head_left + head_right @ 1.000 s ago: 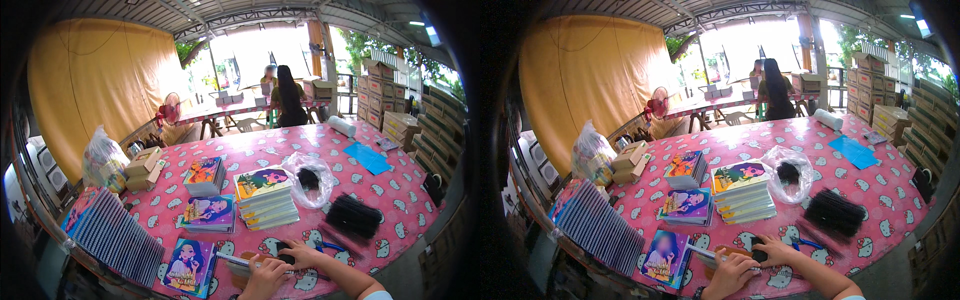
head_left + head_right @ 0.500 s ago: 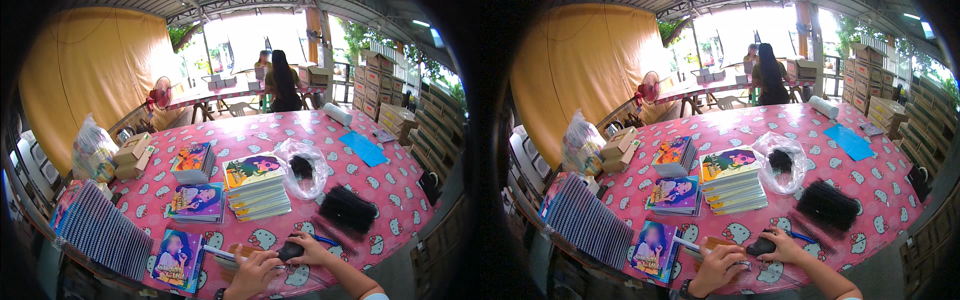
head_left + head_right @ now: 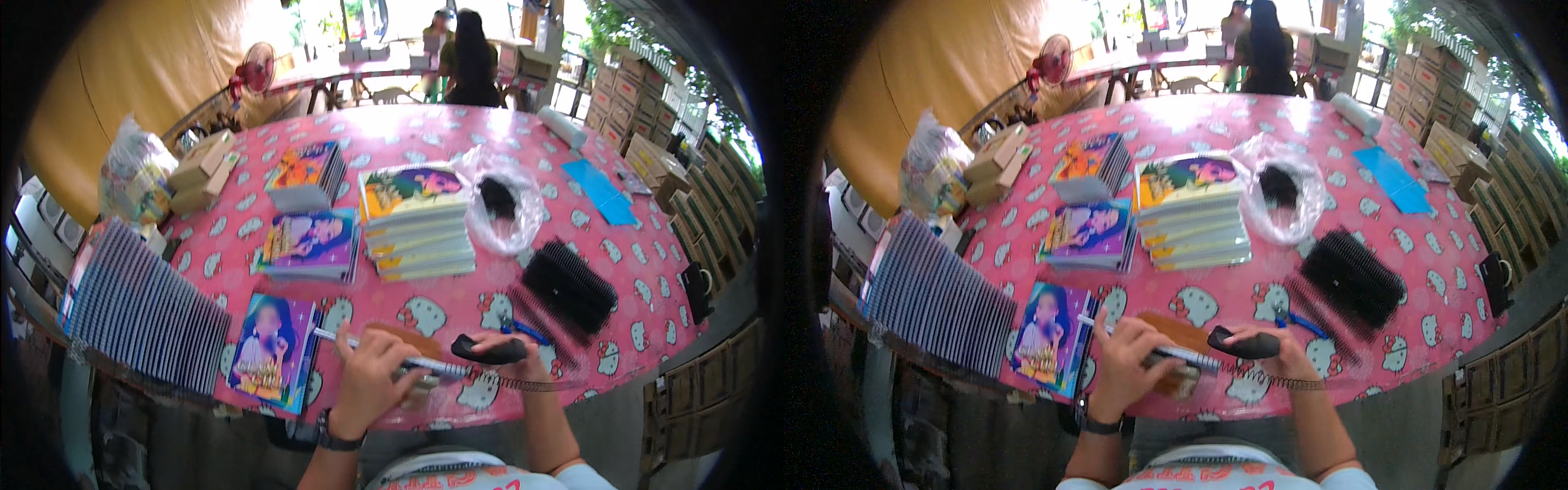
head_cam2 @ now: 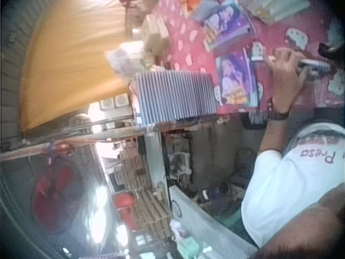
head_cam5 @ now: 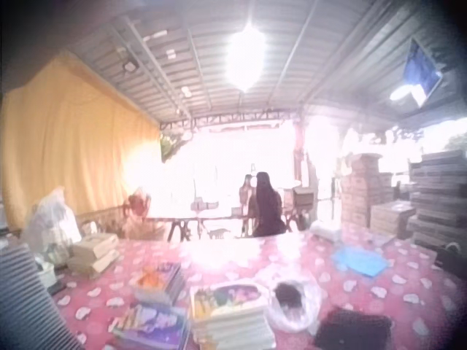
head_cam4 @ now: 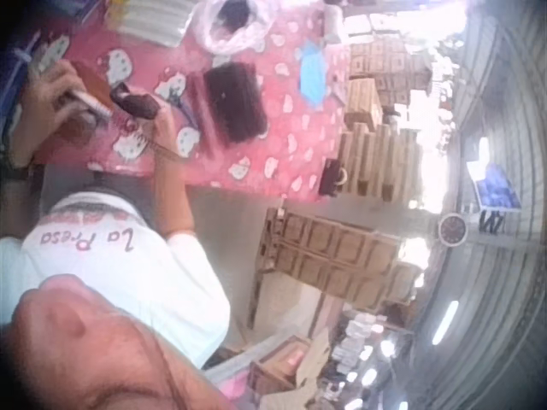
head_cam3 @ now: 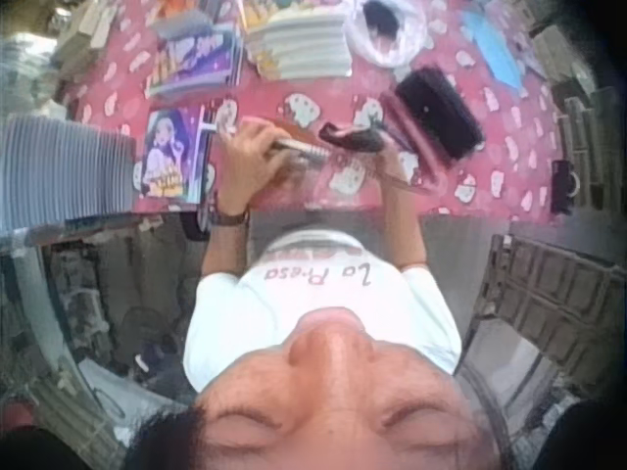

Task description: The person inserts spiral wires into the pre-punched holes of notebooks by hand and secures the ends of the wires using a pair of pliers.

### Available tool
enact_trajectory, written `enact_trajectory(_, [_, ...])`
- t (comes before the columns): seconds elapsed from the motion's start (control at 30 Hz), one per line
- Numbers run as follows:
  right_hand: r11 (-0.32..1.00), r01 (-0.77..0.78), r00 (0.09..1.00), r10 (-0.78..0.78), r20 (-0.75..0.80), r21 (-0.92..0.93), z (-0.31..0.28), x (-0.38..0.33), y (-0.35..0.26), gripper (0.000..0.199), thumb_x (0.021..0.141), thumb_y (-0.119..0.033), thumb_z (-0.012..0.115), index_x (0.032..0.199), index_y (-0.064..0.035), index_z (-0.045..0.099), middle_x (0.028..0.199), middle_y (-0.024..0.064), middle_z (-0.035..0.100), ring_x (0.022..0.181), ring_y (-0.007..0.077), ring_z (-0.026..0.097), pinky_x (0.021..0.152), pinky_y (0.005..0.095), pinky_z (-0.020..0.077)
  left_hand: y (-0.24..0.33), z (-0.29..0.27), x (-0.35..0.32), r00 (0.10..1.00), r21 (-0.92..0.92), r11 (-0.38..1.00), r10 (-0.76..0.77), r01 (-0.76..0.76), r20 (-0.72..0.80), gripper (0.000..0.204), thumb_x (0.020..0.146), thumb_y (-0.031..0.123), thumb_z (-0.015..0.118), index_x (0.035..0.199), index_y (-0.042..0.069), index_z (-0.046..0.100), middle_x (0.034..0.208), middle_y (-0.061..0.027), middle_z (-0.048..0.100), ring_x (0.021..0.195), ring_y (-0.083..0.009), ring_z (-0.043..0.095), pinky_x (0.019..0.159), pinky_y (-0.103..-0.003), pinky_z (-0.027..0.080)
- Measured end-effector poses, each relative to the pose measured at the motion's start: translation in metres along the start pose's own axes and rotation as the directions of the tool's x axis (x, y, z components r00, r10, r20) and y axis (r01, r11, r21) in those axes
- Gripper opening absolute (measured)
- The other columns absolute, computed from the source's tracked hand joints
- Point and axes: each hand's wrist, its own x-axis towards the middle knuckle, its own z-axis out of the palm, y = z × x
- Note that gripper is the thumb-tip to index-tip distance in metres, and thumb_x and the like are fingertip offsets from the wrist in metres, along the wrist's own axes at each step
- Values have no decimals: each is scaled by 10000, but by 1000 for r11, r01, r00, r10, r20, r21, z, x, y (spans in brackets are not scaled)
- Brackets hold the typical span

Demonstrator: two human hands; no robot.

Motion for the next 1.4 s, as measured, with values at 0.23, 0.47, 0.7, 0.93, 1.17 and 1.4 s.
enact_trajectory(0.23, [739, 4, 985, 114, 130, -674, 13, 28, -43, 498, 737, -466, 685, 981, -32, 701, 1079, 181, 626, 985, 271, 566, 889, 379, 408, -11, 0, -4, 995, -44, 997, 58, -62, -81, 279, 593, 254, 825, 784, 154, 648, 777, 21, 575, 828, -180, 560, 956, -446, 262])
enact_trajectory(0.47, [677, -81, 979, 191, 68, -731, 15, 39, -42, 567, 757, -510, 614, 965, 13, 689, 1048, 154, 651, 993, 256, 567, 905, 366, 391, -14, -2, -5, 997, -98, 995, 18, -25, -72, 416, 590, 280, 826, 937, 162, 630, 752, 43, 582, 805, -174, 575, 948, -426, 260])
enact_trajectory(0.7, [835, -7, 978, 121, 171, -551, 23, 42, -30, 534, 807, -492, 605, 1012, -6, 684, 1152, 155, 616, 1105, 263, 550, 953, 357, 380, -32, -24, -13, 984, 78, 994, -65, 79, -168, 422, 570, 287, 834, 921, 167, 633, 862, 3, 581, 929, -196, 551, 1029, -482, 174])
enact_trajectory(0.93, [677, -45, 984, 158, 85, -734, 10, 57, -19, 445, 821, -395, 630, 1037, -9, 675, 1119, 183, 616, 1022, 253, 568, 878, 362, 423, -51, -16, -16, 991, -42, 997, -68, 64, -112, 404, 539, 285, 849, 856, 145, 642, 926, -36, 576, 997, -230, 522, 1008, -476, 255])
enact_trajectory(1.17, [835, -27, 987, 109, 118, -550, 21, 58, -13, 441, 836, -393, 623, 1064, -18, 664, 1082, 146, 639, 1024, 242, 568, 888, 365, 433, -53, 14, -29, 759, -691, 722, -467, 31, -454, 919, 588, 55, 855, 1362, 34, 360, 1190, -86, 497, 1123, -159, 448, 944, -310, 396])
enact_trajectory(1.4, [828, -68, 973, 178, 146, -556, 32, 64, -14, 500, 831, -467, 607, 1075, -36, 672, 1129, 167, 620, 1048, 283, 569, 927, 373, 414, -77, 11, -40, 776, -961, 236, -630, 141, -41, 355, 839, 44, 661, 1180, 22, 564, 915, 21, 571, 847, -58, 525, 776, -213, 422])
